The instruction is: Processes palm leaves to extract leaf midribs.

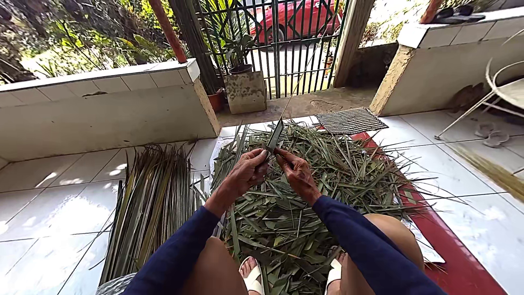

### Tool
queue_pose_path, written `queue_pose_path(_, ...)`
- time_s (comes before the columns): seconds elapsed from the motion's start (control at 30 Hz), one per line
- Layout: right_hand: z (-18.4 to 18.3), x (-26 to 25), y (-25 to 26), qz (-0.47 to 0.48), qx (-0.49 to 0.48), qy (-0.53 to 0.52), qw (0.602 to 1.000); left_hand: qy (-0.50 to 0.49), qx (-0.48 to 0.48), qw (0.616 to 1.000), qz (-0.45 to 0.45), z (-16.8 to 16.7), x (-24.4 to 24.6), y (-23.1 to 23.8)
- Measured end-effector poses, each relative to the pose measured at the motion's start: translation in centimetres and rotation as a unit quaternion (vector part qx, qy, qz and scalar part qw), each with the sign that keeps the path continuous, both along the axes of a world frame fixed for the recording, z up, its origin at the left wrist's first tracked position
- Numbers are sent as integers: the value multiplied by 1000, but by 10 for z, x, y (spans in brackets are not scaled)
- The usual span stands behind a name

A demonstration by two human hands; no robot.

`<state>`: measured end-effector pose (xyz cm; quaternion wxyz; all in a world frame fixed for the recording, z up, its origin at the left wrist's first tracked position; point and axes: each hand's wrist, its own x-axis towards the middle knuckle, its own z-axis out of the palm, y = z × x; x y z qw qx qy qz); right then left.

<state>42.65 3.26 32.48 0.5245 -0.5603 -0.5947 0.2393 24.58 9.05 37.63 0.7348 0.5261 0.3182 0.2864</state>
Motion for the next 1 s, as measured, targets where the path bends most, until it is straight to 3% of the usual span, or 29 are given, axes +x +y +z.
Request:
queue_pose_path(0.37,0,-1,-1,-20,4,-31,999,9,-20,998,-59,3,-11,6)
queue_pose_path(0.83,2,-2,2,-102,35,-138,985,56,-14,998,-2,12,-4,-7)
queue_pose_path(1.0,5,4,9,-121,36,-110,986,63,-24,998,-3,16,-5,-16)
